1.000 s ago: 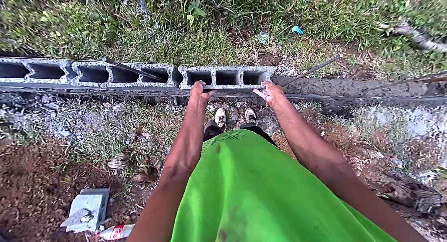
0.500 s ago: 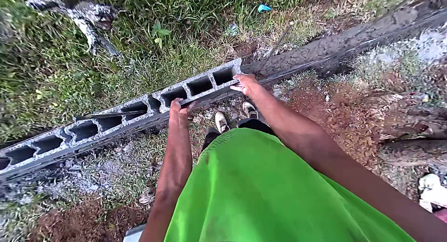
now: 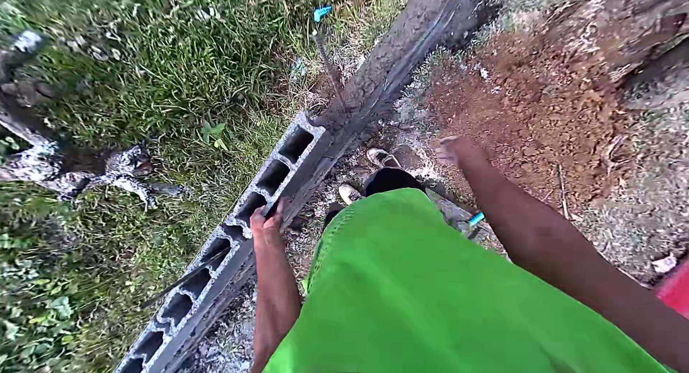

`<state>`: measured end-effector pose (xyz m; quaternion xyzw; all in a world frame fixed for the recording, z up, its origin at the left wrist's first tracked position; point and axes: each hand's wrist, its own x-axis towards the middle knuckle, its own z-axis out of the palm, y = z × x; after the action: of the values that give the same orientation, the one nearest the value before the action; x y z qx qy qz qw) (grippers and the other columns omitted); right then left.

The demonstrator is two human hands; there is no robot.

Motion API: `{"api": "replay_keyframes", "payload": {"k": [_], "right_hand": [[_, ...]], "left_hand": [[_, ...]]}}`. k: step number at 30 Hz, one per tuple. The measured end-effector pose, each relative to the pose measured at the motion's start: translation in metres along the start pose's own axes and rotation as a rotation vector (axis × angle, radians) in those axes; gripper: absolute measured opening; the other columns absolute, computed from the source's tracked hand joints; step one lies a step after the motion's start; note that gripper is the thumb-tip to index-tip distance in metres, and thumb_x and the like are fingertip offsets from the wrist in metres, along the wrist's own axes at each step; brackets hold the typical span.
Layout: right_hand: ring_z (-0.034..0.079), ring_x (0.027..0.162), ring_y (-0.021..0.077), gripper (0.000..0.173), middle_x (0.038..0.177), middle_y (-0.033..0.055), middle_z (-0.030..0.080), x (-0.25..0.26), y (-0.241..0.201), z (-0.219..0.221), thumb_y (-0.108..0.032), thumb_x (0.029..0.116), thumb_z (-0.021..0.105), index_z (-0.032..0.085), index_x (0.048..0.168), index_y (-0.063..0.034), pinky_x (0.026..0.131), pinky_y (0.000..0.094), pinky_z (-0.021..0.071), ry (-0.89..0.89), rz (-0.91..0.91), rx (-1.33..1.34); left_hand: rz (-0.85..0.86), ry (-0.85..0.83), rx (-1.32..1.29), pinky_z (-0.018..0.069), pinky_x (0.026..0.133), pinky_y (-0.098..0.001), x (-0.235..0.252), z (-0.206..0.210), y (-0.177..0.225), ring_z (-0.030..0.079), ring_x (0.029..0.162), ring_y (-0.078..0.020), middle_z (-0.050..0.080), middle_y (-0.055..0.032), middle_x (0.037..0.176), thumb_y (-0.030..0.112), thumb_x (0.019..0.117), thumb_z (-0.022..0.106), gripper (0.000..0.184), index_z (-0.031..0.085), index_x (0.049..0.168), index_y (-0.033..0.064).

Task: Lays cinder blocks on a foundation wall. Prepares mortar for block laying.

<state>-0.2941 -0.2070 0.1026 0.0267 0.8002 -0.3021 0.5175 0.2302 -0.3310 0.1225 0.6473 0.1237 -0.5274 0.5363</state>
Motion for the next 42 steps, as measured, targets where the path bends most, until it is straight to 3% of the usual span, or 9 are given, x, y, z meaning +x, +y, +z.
{"api": "replay_keyframes", "payload": {"k": [3,6,11,13,17,22,27,32,42], "right_hand": [[0.069,0.109,0.0304,0.041,0.131,0.0213,0.065,-0.002,0.031,-0.006,-0.019,0.1083,0.049,0.05,0.146,-0.0049,0.092,0.0454,0.0567,0.01,0.085,-0.066],[0.071,0.102,0.0272,0.037,0.123,0.0183,0.07,-0.002,0.023,0.03,-0.021,0.1099,0.045,0.054,0.143,-0.0077,0.087,0.0427,0.0581,-0.051,0.077,-0.076],[0.07,0.106,0.0336,0.039,0.125,0.0176,0.07,-0.038,-0.015,0.12,-0.014,0.1118,0.039,0.053,0.148,-0.0143,0.091,0.0527,0.055,-0.678,-0.074,-0.473],[0.07,0.106,0.0344,0.043,0.126,0.0177,0.07,-0.056,-0.033,0.154,-0.011,0.1105,0.04,0.05,0.151,-0.0172,0.091,0.0527,0.0553,-0.766,-0.135,-0.639],[0.069,0.11,0.0353,0.047,0.129,0.0182,0.068,-0.053,-0.04,0.189,-0.011,0.1078,0.044,0.046,0.154,-0.0181,0.092,0.0536,0.0553,-0.749,-0.168,-0.781],[0.067,0.114,0.0363,0.048,0.133,0.0211,0.064,-0.054,-0.04,0.198,-0.022,0.1084,0.054,0.043,0.153,-0.0087,0.094,0.0534,0.0549,-0.722,-0.124,-0.79],[0.067,0.113,0.0389,0.07,0.14,0.0247,0.058,-0.072,-0.052,0.223,-0.034,0.1044,0.063,0.028,0.162,-0.013,0.093,0.0529,0.0564,-0.672,-0.106,-0.59],[0.068,0.113,0.0395,0.08,0.149,0.0236,0.053,-0.081,-0.075,0.239,-0.042,0.1014,0.066,0.023,0.163,-0.0142,0.089,0.0529,0.0595,-0.602,-0.133,-0.387],[0.064,0.122,0.036,0.055,0.143,0.0199,0.058,-0.059,-0.147,0.236,-0.045,0.1054,0.058,0.052,0.147,-0.0103,0.096,0.0543,0.0553,-0.549,-0.322,-0.553]], "left_hand": [[-0.003,-0.018,0.034,0.0555,0.095,-0.0583,0.003,-0.003,-0.002,0.058,0.122,-0.0404,0.051,-0.0265,0.137,0.014,0.102,0.043,0.043,0.036,0.143,0.0022],[-0.008,-0.027,0.032,0.0547,0.097,-0.0594,0.004,-0.004,-0.003,0.057,0.126,-0.0434,0.05,-0.0287,0.14,0.016,0.1028,0.041,0.044,0.035,0.144,0.0009],[-0.022,-0.021,0.027,0.0543,0.099,-0.0611,0.002,-0.002,-0.003,0.055,0.13,-0.0448,0.048,-0.0286,0.144,0.017,0.1036,0.04,0.046,0.034,0.147,0.0018],[-0.03,-0.016,0.02,0.0542,0.099,-0.061,0.002,-0.002,-0.003,0.055,0.13,-0.0448,0.048,-0.0284,0.144,0.017,0.1037,0.04,0.046,0.034,0.147,0.002],[-0.028,-0.019,0.014,0.0549,0.097,-0.0611,0.0,-0.003,-0.002,0.056,0.127,-0.0455,0.049,-0.0293,0.142,0.016,0.1032,0.041,0.045,0.036,0.145,0.0002],[-0.02,-0.016,-0.009,0.0541,0.098,-0.0621,0.0,-0.004,-0.003,0.055,0.128,-0.0449,0.048,-0.0289,0.143,0.015,0.1035,0.043,0.045,0.035,0.146,0.0008],[-0.045,0.007,-0.021,0.0547,0.098,-0.0601,0.0,-0.005,-0.003,0.055,0.129,-0.0429,0.048,-0.0268,0.145,0.017,0.1043,0.045,0.046,0.035,0.147,0.0032],[-0.043,0.038,-0.04,0.0553,0.098,-0.0583,-0.004,-0.006,-0.003,0.056,0.129,-0.042,0.048,-0.0258,0.145,0.021,0.1044,0.047,0.049,0.035,0.149,0.0059],[-0.036,0.021,-0.105,0.0559,0.096,-0.0588,-0.009,-0.009,-0.005,0.056,0.128,-0.0411,0.048,-0.0237,0.145,0.025,0.1031,0.052,0.052,0.034,0.149,0.0071]]}}
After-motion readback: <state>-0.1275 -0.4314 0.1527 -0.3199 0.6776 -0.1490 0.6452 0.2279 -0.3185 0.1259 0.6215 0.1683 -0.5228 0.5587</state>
